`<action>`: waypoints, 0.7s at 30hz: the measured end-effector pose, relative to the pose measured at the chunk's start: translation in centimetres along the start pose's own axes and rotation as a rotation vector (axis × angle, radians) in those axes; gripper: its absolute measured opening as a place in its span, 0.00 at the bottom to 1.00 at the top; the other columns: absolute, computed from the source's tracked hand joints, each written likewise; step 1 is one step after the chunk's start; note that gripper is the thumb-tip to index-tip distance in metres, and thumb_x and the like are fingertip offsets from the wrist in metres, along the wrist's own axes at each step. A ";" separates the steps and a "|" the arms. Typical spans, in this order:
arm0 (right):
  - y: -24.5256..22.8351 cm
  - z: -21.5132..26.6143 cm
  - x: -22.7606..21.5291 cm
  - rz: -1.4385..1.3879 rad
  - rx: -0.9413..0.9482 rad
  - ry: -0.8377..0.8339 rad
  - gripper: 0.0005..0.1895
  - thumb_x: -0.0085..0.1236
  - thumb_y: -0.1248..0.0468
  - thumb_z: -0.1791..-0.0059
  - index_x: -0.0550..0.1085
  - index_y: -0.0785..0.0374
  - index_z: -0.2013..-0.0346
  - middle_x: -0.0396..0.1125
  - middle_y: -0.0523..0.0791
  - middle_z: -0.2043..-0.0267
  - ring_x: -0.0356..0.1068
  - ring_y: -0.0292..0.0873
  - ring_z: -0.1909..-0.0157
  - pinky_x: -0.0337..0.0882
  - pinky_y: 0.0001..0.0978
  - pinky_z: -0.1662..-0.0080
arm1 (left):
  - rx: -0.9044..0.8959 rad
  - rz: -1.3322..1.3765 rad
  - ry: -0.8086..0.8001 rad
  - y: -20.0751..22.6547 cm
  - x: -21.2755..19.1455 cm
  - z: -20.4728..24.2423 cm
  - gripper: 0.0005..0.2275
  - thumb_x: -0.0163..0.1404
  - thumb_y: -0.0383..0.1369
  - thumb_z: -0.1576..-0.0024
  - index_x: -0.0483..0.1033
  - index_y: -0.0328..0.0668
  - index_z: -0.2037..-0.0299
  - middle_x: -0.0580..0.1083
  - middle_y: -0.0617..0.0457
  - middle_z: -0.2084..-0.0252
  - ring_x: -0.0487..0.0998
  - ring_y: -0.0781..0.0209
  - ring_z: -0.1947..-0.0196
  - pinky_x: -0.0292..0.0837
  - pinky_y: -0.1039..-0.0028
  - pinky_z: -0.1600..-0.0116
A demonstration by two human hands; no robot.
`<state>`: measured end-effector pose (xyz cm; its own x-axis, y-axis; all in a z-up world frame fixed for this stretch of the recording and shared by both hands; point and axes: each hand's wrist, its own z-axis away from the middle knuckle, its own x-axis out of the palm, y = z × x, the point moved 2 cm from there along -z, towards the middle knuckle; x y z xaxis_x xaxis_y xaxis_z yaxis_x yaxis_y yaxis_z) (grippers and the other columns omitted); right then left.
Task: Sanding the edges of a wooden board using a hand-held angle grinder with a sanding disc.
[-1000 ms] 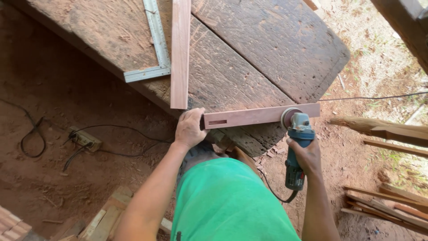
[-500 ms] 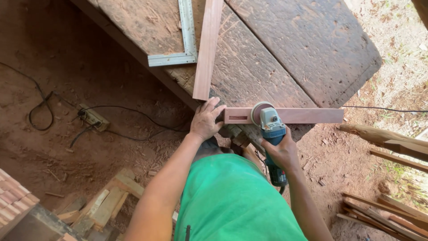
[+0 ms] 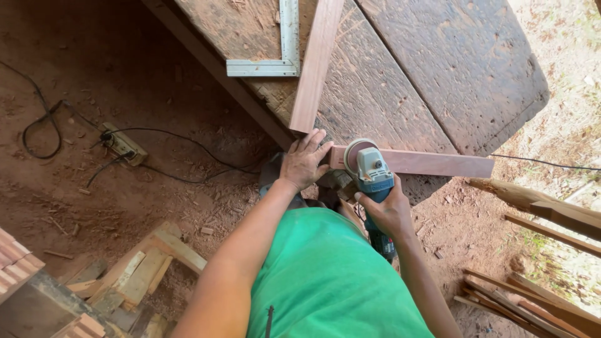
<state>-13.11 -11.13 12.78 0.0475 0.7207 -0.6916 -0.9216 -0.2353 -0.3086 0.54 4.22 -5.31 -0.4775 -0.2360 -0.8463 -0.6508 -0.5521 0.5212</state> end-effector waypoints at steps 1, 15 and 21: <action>0.1 -0.2 0.5 0.001 -0.003 0.003 0.55 0.73 0.40 0.68 0.59 0.48 0.31 0.71 0.64 0.53 0.70 0.69 0.45 0.69 0.62 0.46 | 0.001 0.000 0.004 0.0 0.0 0.0 0.31 0.57 0.52 0.49 0.67 0.66 0.33 0.57 0.59 0.26 0.51 0.60 0.23 0.60 0.59 0.30; -2.6 1.2 -0.6 -0.005 -0.029 -0.084 0.52 0.71 0.42 0.67 0.59 0.45 0.32 0.72 0.62 0.52 0.70 0.65 0.43 0.70 0.58 0.43 | 0.051 -0.006 0.100 0.2 -1.3 0.1 0.30 0.57 0.53 0.51 0.71 0.63 0.36 0.63 0.56 0.29 0.58 0.56 0.26 0.62 0.59 0.33; 2.0 -0.1 -3.3 -0.062 0.073 -0.036 0.52 0.70 0.41 0.66 0.59 0.45 0.32 0.72 0.63 0.52 0.70 0.66 0.43 0.69 0.58 0.42 | 0.019 -0.081 0.053 0.4 -1.4 0.0 0.30 0.57 0.53 0.51 0.70 0.67 0.36 0.62 0.59 0.29 0.57 0.58 0.26 0.63 0.59 0.34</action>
<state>-15.11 -14.07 14.40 0.0931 0.7557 -0.6483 -0.9429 -0.1422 -0.3011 0.93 4.32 -3.88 -0.3916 -0.2333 -0.8901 -0.6973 -0.5559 0.4525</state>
